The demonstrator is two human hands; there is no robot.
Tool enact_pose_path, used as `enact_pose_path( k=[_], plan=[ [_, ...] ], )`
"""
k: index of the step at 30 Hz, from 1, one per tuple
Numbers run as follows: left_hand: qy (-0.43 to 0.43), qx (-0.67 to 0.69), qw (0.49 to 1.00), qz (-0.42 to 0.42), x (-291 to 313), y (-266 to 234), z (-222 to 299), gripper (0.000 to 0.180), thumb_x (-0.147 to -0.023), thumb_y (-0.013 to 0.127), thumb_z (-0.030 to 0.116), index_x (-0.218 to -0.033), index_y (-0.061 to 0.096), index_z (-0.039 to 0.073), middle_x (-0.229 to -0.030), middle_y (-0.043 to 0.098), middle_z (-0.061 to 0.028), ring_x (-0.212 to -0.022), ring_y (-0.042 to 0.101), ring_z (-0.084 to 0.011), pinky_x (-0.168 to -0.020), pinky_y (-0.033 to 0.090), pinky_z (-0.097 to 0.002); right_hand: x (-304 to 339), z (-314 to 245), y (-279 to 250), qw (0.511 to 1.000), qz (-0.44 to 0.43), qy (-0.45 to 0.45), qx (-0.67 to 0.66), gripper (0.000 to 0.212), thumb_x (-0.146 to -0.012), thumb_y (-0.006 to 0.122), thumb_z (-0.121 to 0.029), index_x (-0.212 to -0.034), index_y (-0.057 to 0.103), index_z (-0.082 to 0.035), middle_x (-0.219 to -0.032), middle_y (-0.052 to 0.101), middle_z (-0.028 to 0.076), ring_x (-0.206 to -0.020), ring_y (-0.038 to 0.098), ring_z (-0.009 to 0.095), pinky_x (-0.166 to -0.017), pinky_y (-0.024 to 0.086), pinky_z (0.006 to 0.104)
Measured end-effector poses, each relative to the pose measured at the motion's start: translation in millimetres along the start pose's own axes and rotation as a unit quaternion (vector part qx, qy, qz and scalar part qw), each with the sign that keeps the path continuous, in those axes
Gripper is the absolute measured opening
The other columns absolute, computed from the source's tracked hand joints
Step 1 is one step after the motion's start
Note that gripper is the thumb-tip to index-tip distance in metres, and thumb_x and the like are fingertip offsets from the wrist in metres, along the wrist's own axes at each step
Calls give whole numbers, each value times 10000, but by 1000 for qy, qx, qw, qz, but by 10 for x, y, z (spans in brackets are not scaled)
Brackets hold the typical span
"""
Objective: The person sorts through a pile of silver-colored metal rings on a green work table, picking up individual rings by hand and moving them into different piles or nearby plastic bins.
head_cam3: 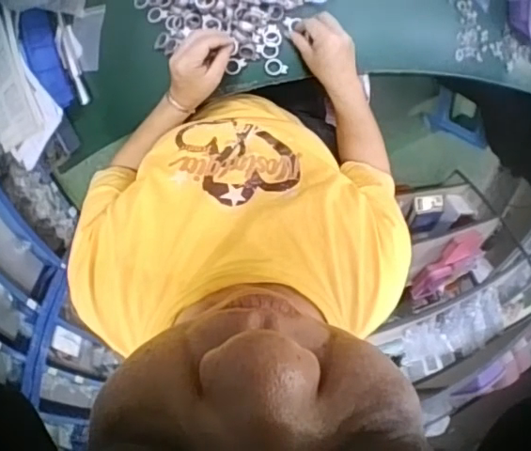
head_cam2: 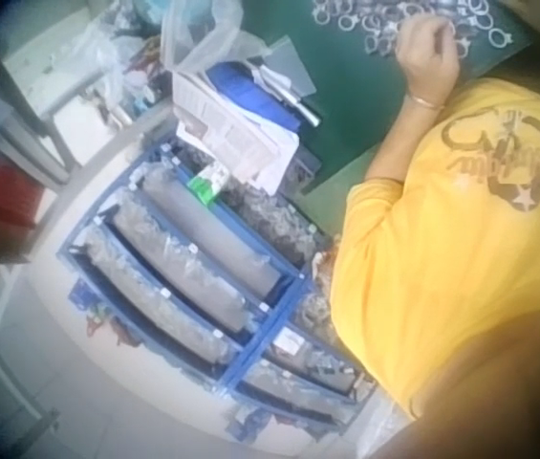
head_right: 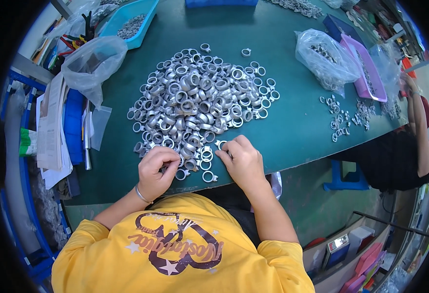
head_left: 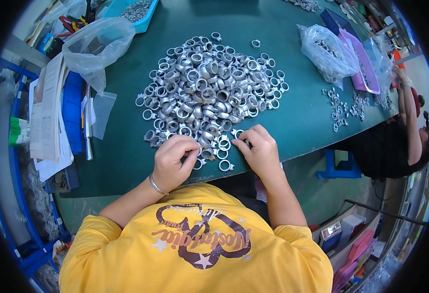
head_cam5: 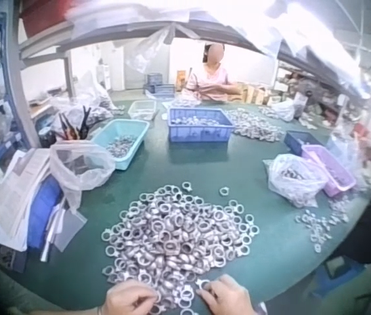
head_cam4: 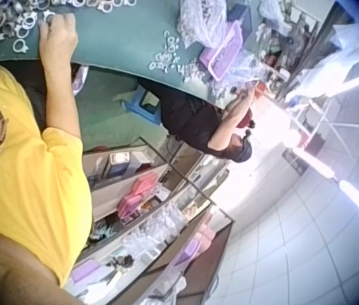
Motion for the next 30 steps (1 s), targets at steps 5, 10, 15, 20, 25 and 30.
enact_pose_path(
  k=[5,10,15,20,25,30],
  plan=[
    [6,3,1000,1,-5,-2,9,145,-736,667,-89,-839,628,6,-843,622,-85,-652,585,-140,-539,459,-213,100,172,-18,951,-43,61,-300,115,-701,749,0,-757,650,-7,-773,630,85,-691,606,179,-615,474,277],
    [4,-3,1000,-5,-6,7,4,147,-737,665,-90,-841,626,7,-841,624,-86,-655,587,-144,-541,460,-216,162,34,-130,933,-30,10,-359,115,-712,724,42,-802,663,3,-910,670,137,-799,633,195,-698,491,277],
    [2,-9,1000,-6,-15,11,20,146,-739,666,-88,-839,621,8,-845,626,-90,-671,592,-156,-548,462,-220,217,95,-66,887,-53,35,-457,125,-748,702,37,-858,648,14,-932,668,157,-782,628,190,-669,489,267],
    [-4,-2,1000,-5,-12,1,2,151,-744,663,-92,-849,622,9,-851,623,-85,-673,588,-146,-548,462,-220,227,16,132,596,-107,140,-783,176,-893,499,-26,-1054,565,-6,-926,645,209,-543,545,140,-400,330,210],
    [5,-2,1000,-2,-7,5,3,151,-744,660,-95,-848,622,7,-851,620,-81,-670,585,-136,-552,466,-214,-54,175,93,928,-39,99,-357,63,-838,663,-88,-893,661,-58,-793,622,50,-559,579,126,-454,413,247],
    [-14,3,1000,-7,-22,-4,2,132,-746,663,-87,-833,626,6,-850,620,-82,-670,587,-136,-551,461,-212,-214,-68,1,997,72,-34,-2,135,-753,707,-61,-883,680,-78,-796,608,62,-624,602,238,-548,494,339]
  ],
)
Point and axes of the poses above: each hand's wrist, its own x-axis away from the middle knuckle, its own y-axis out of the palm, z = x × y, the point moved 10 cm from there along -x, towards the middle knuckle
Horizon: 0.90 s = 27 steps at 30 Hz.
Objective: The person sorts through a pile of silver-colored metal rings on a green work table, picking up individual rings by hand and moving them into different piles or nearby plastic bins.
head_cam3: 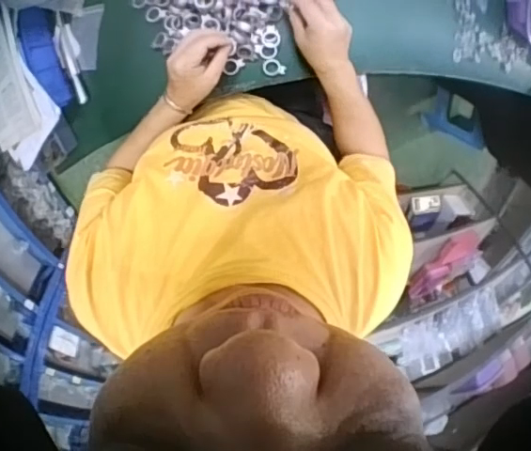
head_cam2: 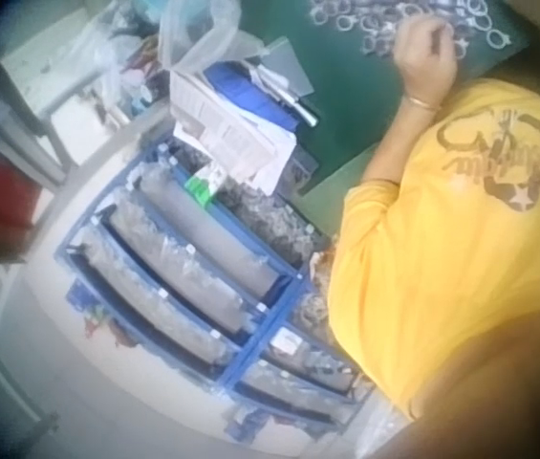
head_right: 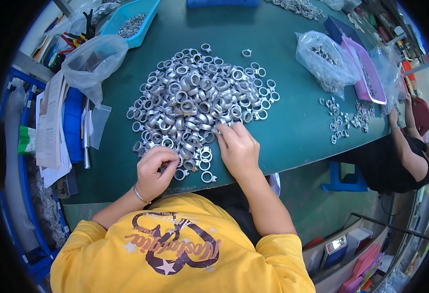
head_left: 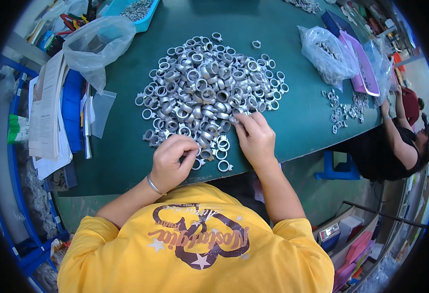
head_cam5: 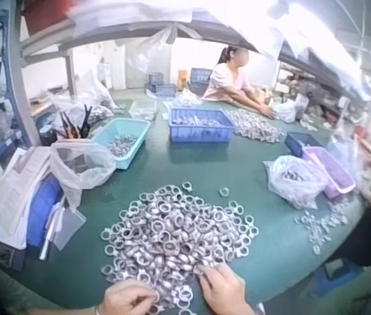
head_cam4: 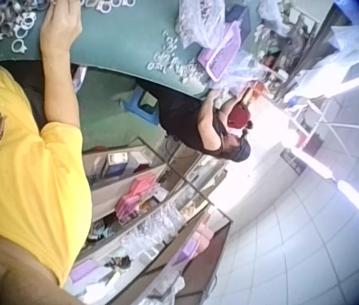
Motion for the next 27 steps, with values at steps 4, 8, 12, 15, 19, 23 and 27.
enact_pose_path(
  k=[4,8,12,15,19,23,27],
  plan=[
    [8,2,1000,-2,-3,22,0,134,-743,669,-83,-835,629,6,-846,620,-83,-658,584,-135,-540,454,-212,138,324,1,958,-27,139,-248,168,-789,683,-8,-957,686,-21,-825,628,48,-594,571,120,-515,452,233],
    [16,-14,1000,1,12,2,2,143,-736,665,-93,-833,628,5,-843,621,-86,-658,585,-140,-538,454,-211,374,434,184,807,-104,310,-491,179,-835,661,-5,-1011,677,22,-816,634,21,-584,514,48,-499,392,176],
    [11,-13,1000,1,10,14,5,141,-735,661,-94,-830,625,5,-849,624,-91,-660,590,-149,-544,460,-213,373,353,129,799,-102,300,-511,174,-822,673,-7,-995,684,14,-842,630,30,-613,528,60,-529,386,170],
    [13,-9,1000,-4,-7,24,20,138,-738,661,-91,-828,623,5,-850,625,-93,-664,593,-151,-546,462,-214,316,332,-45,872,-60,212,-438,177,-784,686,15,-960,699,-6,-868,630,45,-674,552,80,-556,405,194],
    [13,-12,1000,-5,-9,27,30,130,-745,662,-86,-829,622,5,-857,626,-94,-672,597,-150,-561,468,-216,300,255,-269,925,-6,124,-359,212,-723,673,60,-906,716,-39,-876,637,69,-750,577,118,-600,434,230],
    [-1,-16,1000,-6,9,6,-27,128,-749,664,-83,-830,623,7,-864,625,-93,-684,602,-149,-573,473,-218,347,83,-443,949,-120,61,-284,188,-691,653,55,-845,702,-40,-828,628,83,-737,596,173,-630,462,271],
    [14,-23,1000,-3,17,6,-2,140,-738,665,-88,-832,621,5,-849,624,-93,-679,600,-156,-568,465,-215,988,345,-282,877,-408,158,-198,129,-680,675,-8,-807,690,-24,-782,616,106,-728,606,232,-652,488,305]
  ],
)
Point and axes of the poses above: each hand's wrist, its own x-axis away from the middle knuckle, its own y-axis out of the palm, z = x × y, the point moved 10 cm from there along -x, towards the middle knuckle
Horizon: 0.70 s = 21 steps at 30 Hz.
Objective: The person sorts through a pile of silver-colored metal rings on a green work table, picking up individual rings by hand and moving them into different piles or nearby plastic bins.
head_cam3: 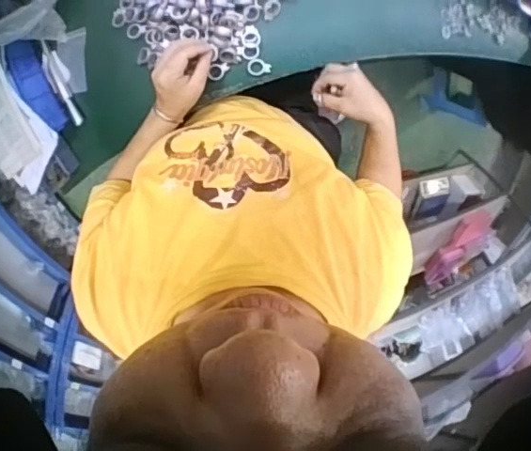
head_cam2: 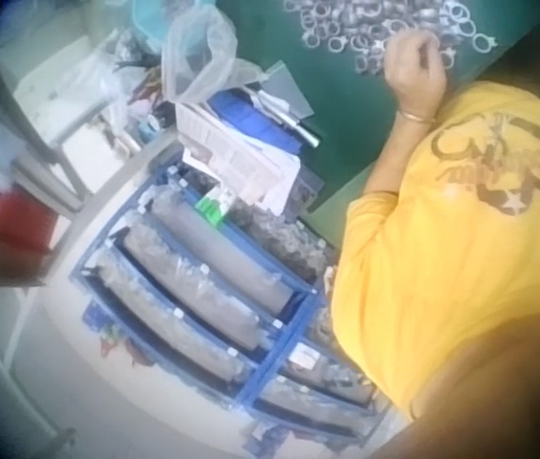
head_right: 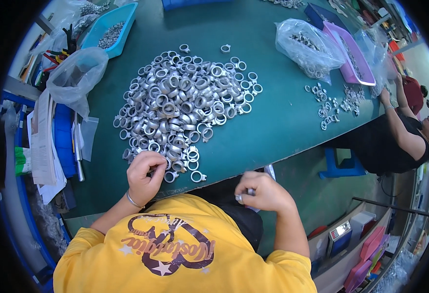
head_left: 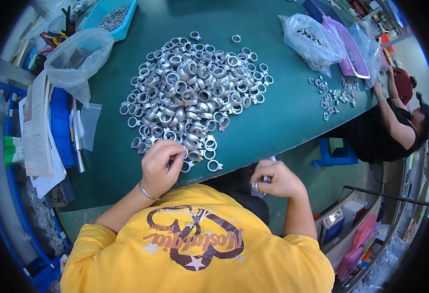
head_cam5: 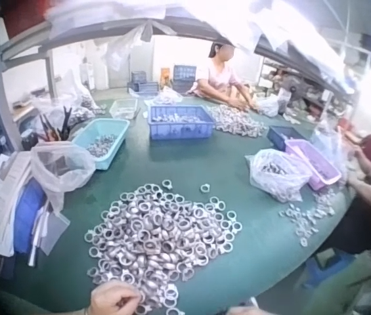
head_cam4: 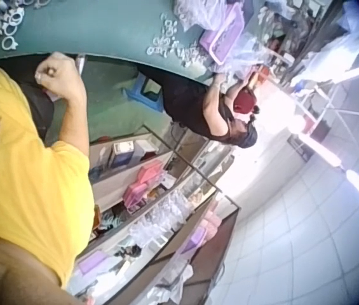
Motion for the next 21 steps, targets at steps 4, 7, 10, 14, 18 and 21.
enact_pose_path(
  k=[4,7,10,14,18,21],
  plan=[
    [-6,14,1000,-4,-29,14,35,141,-735,666,-89,-831,620,3,-847,626,-94,-684,602,-164,-571,468,-225,353,1150,87,963,148,207,91,192,-712,681,-108,-867,685,5,-885,624,206,-806,623,347,-738,508,396],
    [5,12,1000,3,-40,11,38,143,-734,667,-90,-832,620,3,-847,627,-96,-682,601,-164,-569,469,-228,437,1122,52,933,145,200,260,217,-727,671,-125,-899,679,7,-926,625,226,-870,627,376,-783,507,425],
    [16,2,1000,2,3,18,37,141,-737,668,-88,-835,623,2,-854,624,-94,-656,589,-146,-556,464,-218,88,282,-82,985,54,73,144,162,-753,616,-36,-908,664,-29,-803,636,153,-789,626,342,-711,512,391],
    [4,2,1000,12,9,2,-5,129,-750,665,-83,-837,628,4,-871,617,-86,-638,577,-121,-539,457,-204,-331,-779,-350,916,283,-206,196,227,-740,603,52,-919,669,-72,-821,588,95,-748,597,282,-643,495,352],
    [9,10,1000,2,-32,15,37,128,-741,669,-82,-827,628,4,-847,625,-88,-663,595,-155,-557,467,-223,-742,-795,-326,878,340,-187,279,202,-744,641,0,-931,655,-76,-874,581,83,-809,590,262,-650,497,351],
    [7,7,1000,2,-26,8,41,136,-734,671,-82,-828,627,6,-834,628,-90,-672,601,-167,-561,470,-232,-717,-664,-334,873,369,-214,237,179,-724,679,-3,-895,661,-55,-878,598,85,-770,605,240,-641,506,327]
  ],
)
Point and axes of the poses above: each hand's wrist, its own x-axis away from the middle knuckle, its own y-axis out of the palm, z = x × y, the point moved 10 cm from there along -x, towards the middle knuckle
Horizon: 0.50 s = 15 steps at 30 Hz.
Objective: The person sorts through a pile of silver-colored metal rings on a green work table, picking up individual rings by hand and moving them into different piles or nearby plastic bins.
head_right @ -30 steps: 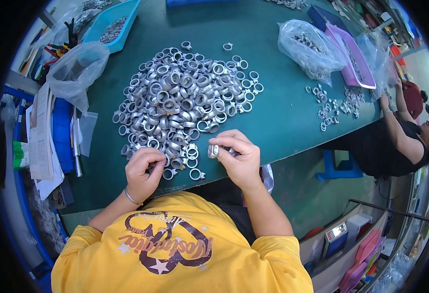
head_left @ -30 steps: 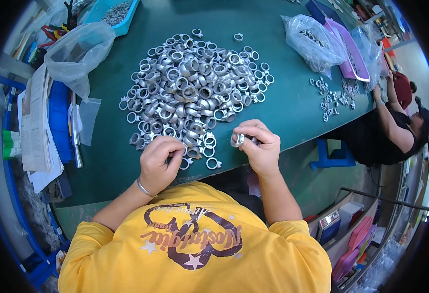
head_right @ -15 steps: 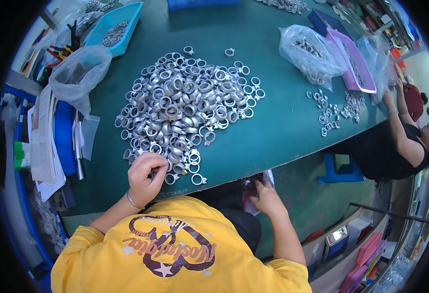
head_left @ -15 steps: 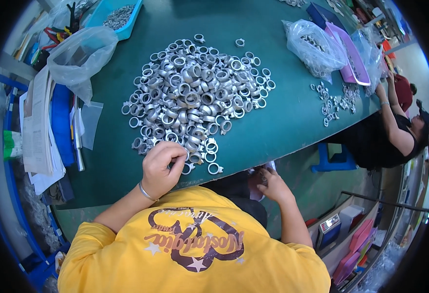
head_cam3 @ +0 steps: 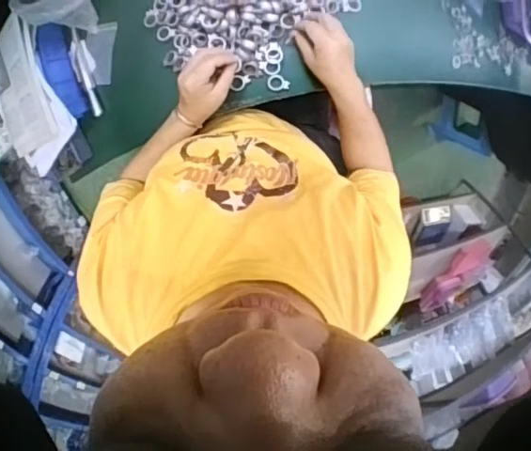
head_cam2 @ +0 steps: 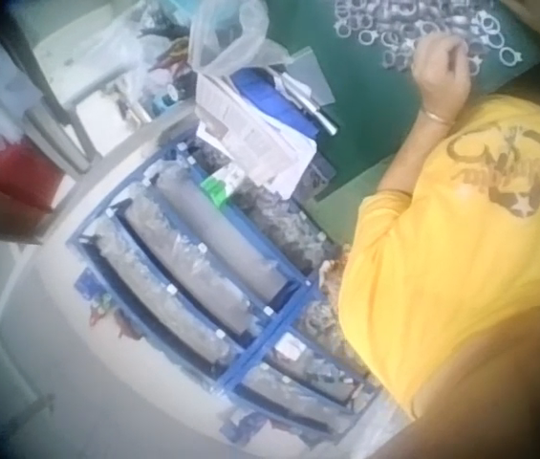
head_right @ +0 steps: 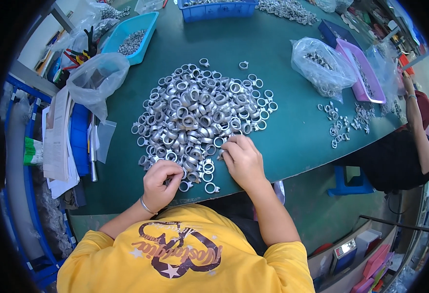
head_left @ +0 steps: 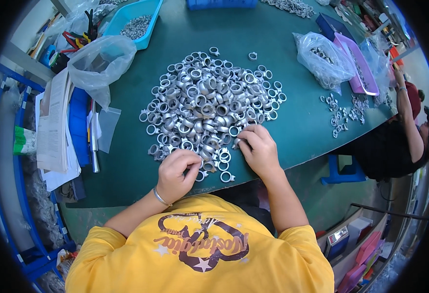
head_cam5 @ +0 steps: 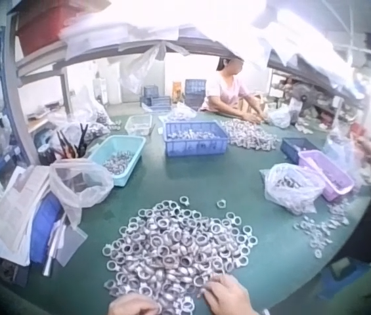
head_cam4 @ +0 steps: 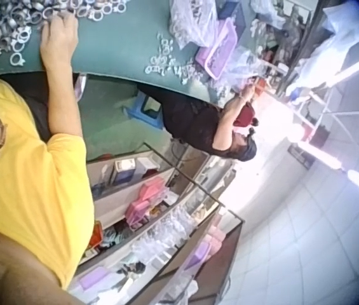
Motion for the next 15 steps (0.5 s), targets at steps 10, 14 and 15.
enact_pose_path(
  k=[10,14,15],
  plan=[
    [0,-9,1000,-7,20,15,-13,149,-731,660,-95,-833,620,5,-850,627,-100,-679,602,-171,-569,469,-227,328,230,-127,898,76,210,-378,130,-790,666,41,-917,655,14,-849,654,102,-621,614,123,-505,481,204],
    [9,-10,1000,-5,18,21,0,154,-731,660,-96,-838,618,6,-850,627,-103,-686,605,-175,-576,474,-230,552,363,260,700,25,392,-597,82,-837,634,6,-913,635,38,-733,659,122,-493,587,126,-400,435,211],
    [9,-9,1000,-6,20,21,6,154,-731,660,-96,-838,618,6,-850,627,-103,-686,605,-175,-576,474,-230,589,349,330,647,17,417,-638,66,-838,626,6,-895,634,36,-717,657,124,-477,581,126,-381,424,214]
  ],
)
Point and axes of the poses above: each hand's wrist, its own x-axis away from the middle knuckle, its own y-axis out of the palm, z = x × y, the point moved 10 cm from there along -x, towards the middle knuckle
